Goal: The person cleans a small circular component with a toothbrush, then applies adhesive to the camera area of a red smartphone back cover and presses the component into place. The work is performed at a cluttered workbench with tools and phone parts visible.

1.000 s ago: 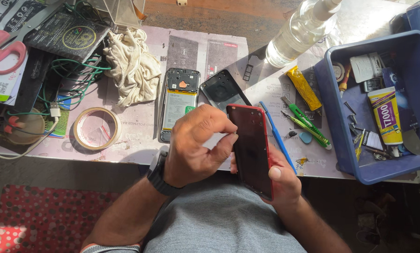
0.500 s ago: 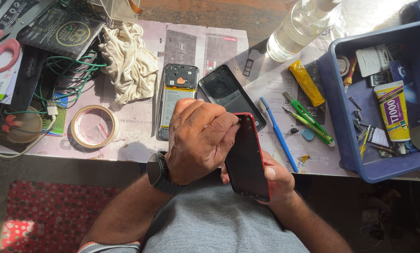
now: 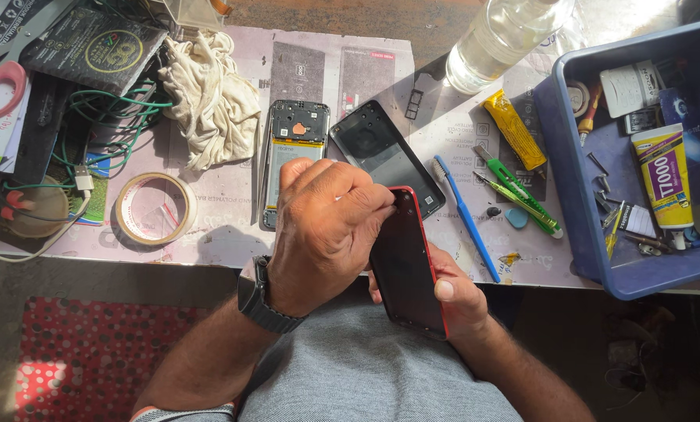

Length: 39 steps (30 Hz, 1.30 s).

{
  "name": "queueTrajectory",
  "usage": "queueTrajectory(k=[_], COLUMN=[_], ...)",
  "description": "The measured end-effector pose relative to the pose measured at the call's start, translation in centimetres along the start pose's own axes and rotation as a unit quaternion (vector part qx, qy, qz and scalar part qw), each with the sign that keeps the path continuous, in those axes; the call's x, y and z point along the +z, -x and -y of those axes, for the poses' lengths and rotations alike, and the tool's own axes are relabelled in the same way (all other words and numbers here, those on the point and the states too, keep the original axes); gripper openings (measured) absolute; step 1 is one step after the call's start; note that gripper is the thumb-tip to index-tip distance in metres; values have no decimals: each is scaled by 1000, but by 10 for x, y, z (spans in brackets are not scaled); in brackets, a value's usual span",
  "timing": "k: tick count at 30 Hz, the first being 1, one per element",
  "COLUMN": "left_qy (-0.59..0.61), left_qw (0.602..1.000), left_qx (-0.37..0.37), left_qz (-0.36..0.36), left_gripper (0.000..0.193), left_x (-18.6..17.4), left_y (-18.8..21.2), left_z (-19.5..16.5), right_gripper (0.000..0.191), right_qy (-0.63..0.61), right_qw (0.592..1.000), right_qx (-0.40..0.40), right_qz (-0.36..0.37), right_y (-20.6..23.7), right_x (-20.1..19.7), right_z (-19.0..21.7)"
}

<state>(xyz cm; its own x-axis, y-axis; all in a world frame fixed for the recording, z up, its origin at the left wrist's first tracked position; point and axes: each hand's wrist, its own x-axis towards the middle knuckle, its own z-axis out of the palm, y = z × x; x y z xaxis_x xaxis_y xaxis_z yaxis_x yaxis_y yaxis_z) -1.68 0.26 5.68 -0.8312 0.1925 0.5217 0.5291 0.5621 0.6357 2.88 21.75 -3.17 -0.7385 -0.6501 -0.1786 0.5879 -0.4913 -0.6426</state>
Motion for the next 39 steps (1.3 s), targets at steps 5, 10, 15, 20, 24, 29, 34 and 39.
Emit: queueTrajectory(k=[5, 10, 15, 20, 24, 29, 34, 39], left_qy=[26, 23, -2, 28, 31, 47, 61, 115], left_qw=[999, 999, 998, 999, 999, 999, 997, 991], left_qx=[-33, 14, 64, 20, -13, -22, -40, -53], left_qz=[8, 18, -18, -33, -4, 10, 22, 51], left_gripper=[17, 18, 23, 19, 19, 18, 22, 26], left_x=[-2, -5, -2, 1, -5, -8, -8, -15], left_y=[-1, 2, 6, 7, 5, 1, -1, -2], left_z=[-1, 1, 2, 0, -2, -4, -4, 2], right_gripper=[94, 97, 94, 97, 98, 98, 100, 104], right_qy=[-6, 1, 9, 16, 35, 43, 56, 61], right_qw=[1000, 1000, 1000, 1000, 999, 999, 998, 998], right_qx=[2, 5, -11, 1, 12, 12, 10, 12], right_qz=[-12, -24, 7, -11, -15, -21, -18, -7], right_y=[1, 5, 5, 6, 5, 5, 7, 9], right_x=[1, 3, 2, 2, 3, 5, 5, 5], right_z=[-2, 0, -3, -4, -3, -5, -5, -5])
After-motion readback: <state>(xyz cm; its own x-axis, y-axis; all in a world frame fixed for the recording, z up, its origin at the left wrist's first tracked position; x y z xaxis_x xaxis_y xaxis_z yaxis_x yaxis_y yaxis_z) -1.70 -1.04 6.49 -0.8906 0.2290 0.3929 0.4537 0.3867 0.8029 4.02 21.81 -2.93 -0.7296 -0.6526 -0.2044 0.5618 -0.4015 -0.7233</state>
